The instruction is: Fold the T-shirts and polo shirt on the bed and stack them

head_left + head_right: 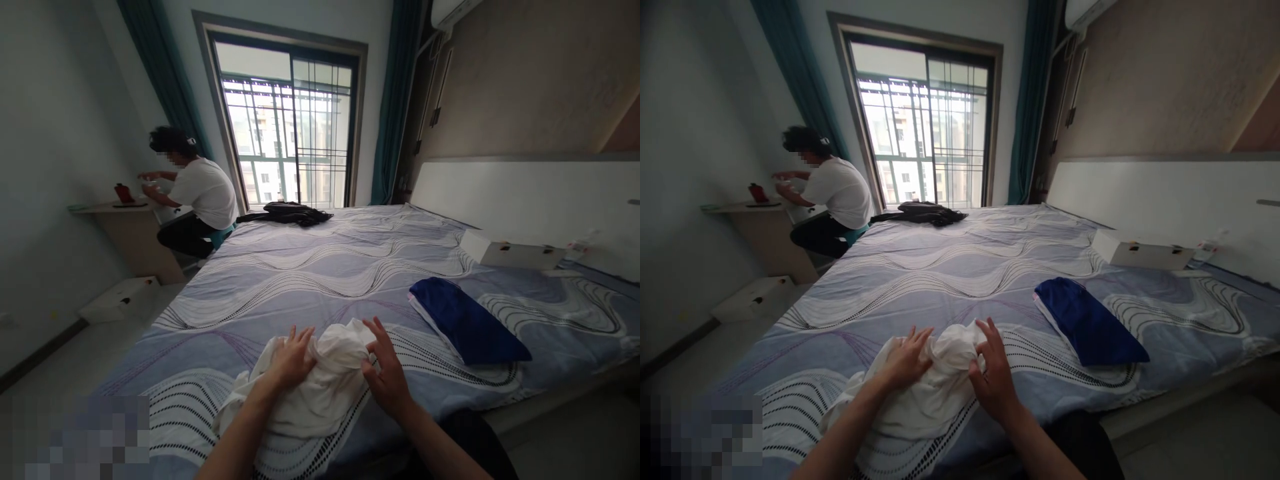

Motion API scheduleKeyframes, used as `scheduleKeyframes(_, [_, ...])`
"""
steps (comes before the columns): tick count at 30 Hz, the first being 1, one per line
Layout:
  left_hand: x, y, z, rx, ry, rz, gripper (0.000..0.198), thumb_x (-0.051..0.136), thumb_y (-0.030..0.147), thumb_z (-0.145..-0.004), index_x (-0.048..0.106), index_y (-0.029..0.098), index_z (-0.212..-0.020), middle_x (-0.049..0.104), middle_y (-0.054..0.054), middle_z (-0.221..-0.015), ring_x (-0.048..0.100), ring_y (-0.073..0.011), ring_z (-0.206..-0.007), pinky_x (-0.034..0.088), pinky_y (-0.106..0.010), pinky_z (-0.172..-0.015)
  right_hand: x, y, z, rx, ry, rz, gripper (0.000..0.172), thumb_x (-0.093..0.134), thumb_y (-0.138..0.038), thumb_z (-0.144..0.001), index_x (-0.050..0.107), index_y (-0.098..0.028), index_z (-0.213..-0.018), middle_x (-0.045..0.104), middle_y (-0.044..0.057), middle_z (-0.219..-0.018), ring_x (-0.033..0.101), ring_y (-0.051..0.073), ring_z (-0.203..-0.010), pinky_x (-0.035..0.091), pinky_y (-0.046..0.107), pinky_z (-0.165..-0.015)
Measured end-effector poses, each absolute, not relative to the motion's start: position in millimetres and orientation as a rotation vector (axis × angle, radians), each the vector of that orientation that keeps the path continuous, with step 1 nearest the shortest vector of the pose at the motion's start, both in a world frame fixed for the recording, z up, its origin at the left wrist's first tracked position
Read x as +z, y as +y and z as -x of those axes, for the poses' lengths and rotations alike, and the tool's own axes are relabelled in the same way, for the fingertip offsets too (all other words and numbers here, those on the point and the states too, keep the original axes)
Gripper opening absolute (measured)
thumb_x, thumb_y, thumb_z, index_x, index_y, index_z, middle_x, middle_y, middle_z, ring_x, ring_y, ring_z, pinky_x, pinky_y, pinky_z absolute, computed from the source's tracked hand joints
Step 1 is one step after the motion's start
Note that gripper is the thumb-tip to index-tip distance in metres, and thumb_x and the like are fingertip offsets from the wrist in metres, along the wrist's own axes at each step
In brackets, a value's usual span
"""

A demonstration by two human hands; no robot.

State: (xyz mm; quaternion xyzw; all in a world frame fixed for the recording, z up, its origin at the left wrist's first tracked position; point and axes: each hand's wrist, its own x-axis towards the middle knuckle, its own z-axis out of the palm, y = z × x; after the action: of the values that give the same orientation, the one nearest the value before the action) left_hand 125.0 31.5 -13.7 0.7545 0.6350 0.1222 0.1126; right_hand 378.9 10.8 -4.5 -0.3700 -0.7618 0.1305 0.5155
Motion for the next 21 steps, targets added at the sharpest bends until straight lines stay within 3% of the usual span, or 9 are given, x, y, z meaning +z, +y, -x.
scheduleKeyframes(2, [-12.3,37.4,-129.5,0.257,1.801,-2.169,0.03,0.062,0.028,-0.082,0.067,0.025,-0.112,0.06,-0.01,-0.136,0.051,-0.0352,-0.132,0.03,-0.063,-0.112,8.0,6.4,-382.1,0.534,-1.88,0.812,0.019,0.04,-0.029,-0.097,0.057,-0.023,-0.092,0.067,0.007,-0.119,0.055,0.025,-0.125,0.032,0.046,-0.116])
scheduleKeyframes(4, [-8.8,28.6,-130.1,0.355,1.753,-2.22,0.013,0.055,0.027,-0.087,0.066,0.023,-0.092,0.069,-0.007,-0.113,0.063,-0.0264,-0.112,0.033,-0.057,-0.111,7.2,6.3,-385.6,0.689,-1.862,0.834,0.027,0.035,-0.035,-0.101,0.056,-0.024,-0.089,0.07,0.003,-0.09,0.066,0.02,-0.093,0.046,0.037,-0.102])
scheduleKeyframes(6, [-4.1,8.1,-123.3,0.567,1.696,-2.316,0.015,0.047,0.025,-0.091,0.061,0.022,-0.086,0.069,-0.005,-0.092,0.065,-0.0208,-0.094,0.041,-0.047,-0.105,-2.4,8.3,-390.9,0.766,-1.79,0.918,0.034,0.033,-0.044,-0.103,0.053,-0.025,-0.083,0.064,0.001,-0.076,0.062,0.018,-0.072,0.052,0.031,-0.08])
scheduleKeyframes(8, [-1.0,-19.4,-109.6,0.799,1.646,-2.405,0.016,0.045,0.026,-0.092,0.058,0.022,-0.084,0.067,-0.004,-0.083,0.063,-0.02,-0.088,0.047,-0.037,-0.093,-13.6,9.9,-398.1,0.822,-1.734,0.965,0.039,0.036,-0.056,-0.1,0.053,-0.024,-0.085,0.06,0.0,-0.073,0.057,0.017,-0.065,0.049,0.029,-0.065])
scheduleKeyframes(11, [-4.8,-62.7,-85.7,0.97,1.703,-2.499,0.011,0.051,0.027,-0.09,0.061,0.023,-0.088,0.069,-0.005,-0.085,0.063,-0.0209,-0.091,0.047,-0.034,-0.088,-23.2,8.7,-410.9,0.966,-1.877,0.926,0.053,0.067,-0.064,-0.079,0.059,-0.024,-0.112,0.059,-0.004,-0.069,0.052,0.016,-0.059,0.046,0.026,-0.057])
scheduleKeyframes(13, [-12.7,-87.6,-74.4,0.857,1.857,-2.538,0.017,0.057,0.023,-0.083,0.065,0.025,-0.099,0.071,-0.004,-0.092,0.065,-0.0219,-0.093,0.043,-0.038,-0.093,-24.8,5.6,-417.6,1.045,-2.106,0.88,0.07,0.084,-0.049,-0.064,0.059,-0.028,-0.125,0.062,-0.006,-0.073,0.056,0.016,-0.062,0.048,0.024,-0.061])
scheduleKeyframes(16, [-25.2,-113.8,-66.6,0.643,2.164,-2.474,0.04,0.055,0.014,-0.075,0.068,0.03,-0.109,0.072,-0.003,-0.101,0.066,-0.0237,-0.099,0.039,-0.043,-0.094,-28.6,-1.9,-419.3,0.932,-2.372,0.861,0.042,0.073,-0.026,-0.075,0.07,-0.033,-0.117,0.069,-0.001,-0.092,0.064,0.018,-0.079,0.051,0.026,-0.076])
scheduleKeyframes(17, [-27.5,-118.9,-65.1,0.631,2.255,-2.436,0.04,0.053,0.013,-0.074,0.069,0.03,-0.106,0.072,-0.003,-0.103,0.065,-0.0244,-0.1,0.039,-0.043,-0.091,-31.2,-4.5,-417.2,0.83,-2.411,0.865,0.038,0.066,-0.021,-0.08,0.072,-0.033,-0.115,0.068,0.001,-0.097,0.065,0.018,-0.083,0.052,0.027,-0.08])
scheduleKeyframes(21, [-24.9,-123.5,-57.2,0.807,2.392,-2.436,0.022,0.055,0.019,-0.074,0.069,0.025,-0.09,0.069,-0.009,-0.124,0.059,-0.0328,-0.119,0.04,-0.045,-0.089,-42.1,-10.0,-398.5,0.368,-2.349,0.866,0.058,0.06,-0.011,-0.08,0.064,-0.035,-0.132,0.063,0.009,-0.121,0.06,0.026,-0.11,0.05,0.042,-0.097])
